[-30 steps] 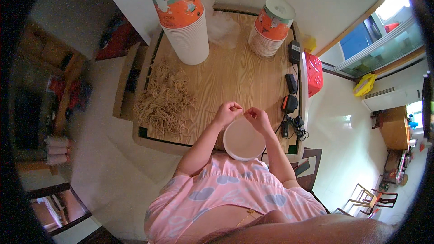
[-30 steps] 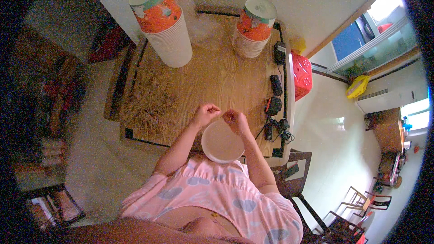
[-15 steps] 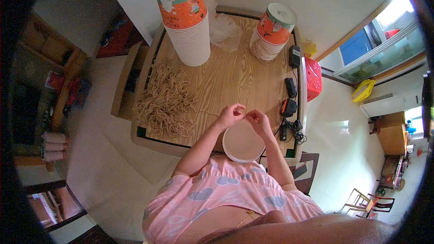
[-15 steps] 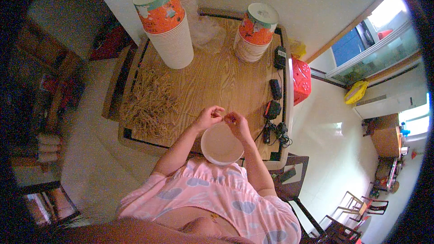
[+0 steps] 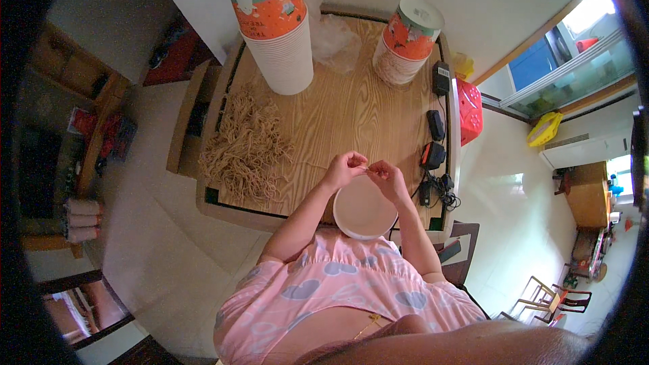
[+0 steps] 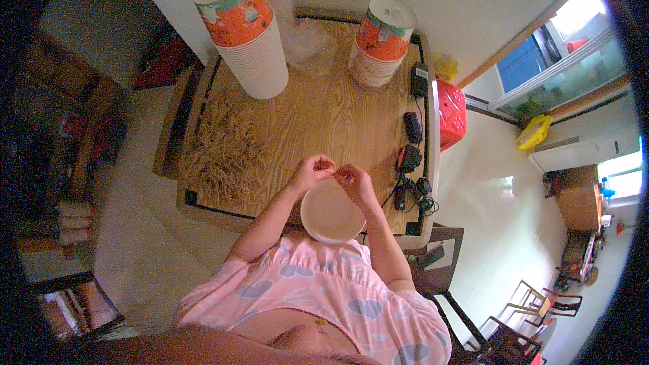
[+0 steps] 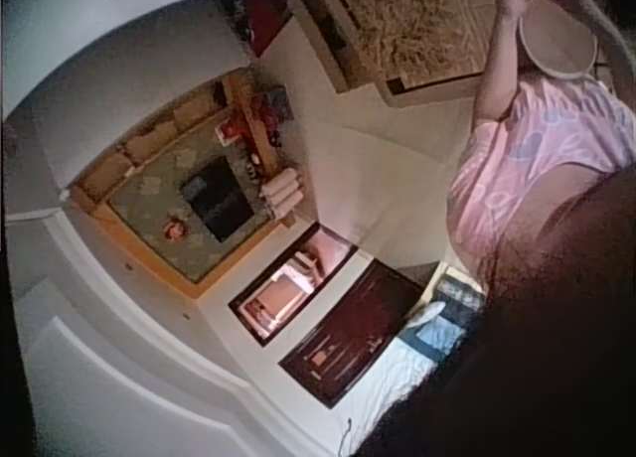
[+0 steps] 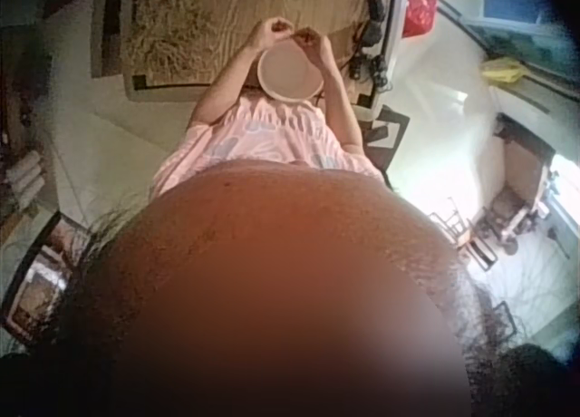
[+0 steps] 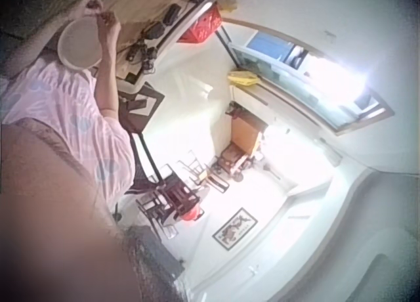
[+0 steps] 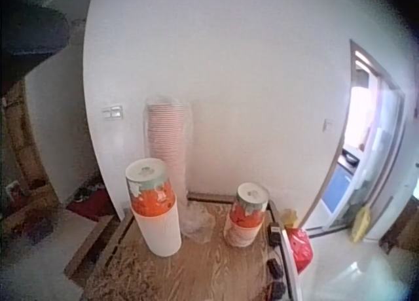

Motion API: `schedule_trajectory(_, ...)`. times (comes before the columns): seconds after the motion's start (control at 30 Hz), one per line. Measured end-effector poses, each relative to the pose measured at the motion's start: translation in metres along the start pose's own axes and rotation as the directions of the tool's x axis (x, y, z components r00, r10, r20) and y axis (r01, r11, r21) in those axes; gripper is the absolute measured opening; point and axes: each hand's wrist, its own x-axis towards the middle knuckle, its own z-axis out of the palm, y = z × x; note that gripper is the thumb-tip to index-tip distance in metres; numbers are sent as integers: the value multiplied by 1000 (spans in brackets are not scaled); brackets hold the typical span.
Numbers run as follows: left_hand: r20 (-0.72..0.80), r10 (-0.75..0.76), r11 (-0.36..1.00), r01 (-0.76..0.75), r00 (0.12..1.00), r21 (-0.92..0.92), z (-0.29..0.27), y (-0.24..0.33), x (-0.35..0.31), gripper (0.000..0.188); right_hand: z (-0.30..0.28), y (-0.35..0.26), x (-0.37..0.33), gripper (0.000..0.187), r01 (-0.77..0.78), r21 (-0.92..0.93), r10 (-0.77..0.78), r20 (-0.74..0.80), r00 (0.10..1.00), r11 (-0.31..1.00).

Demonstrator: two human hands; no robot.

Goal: Manually placing shredded wood wool filler material into paper cups as part of a packaging process.

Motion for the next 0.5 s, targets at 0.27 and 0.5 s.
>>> schedule_trajectory(0.27,-13,-78,995,77,997,-56,0,10,-5,10,0,5,0,11,-34,-99,33,-7,999,995)
schedule_trajectory(0.5,45,59,971,-67,997,228,-5,12,-6,8,1,5,0,10,18,-51,-17,9,1000,999)
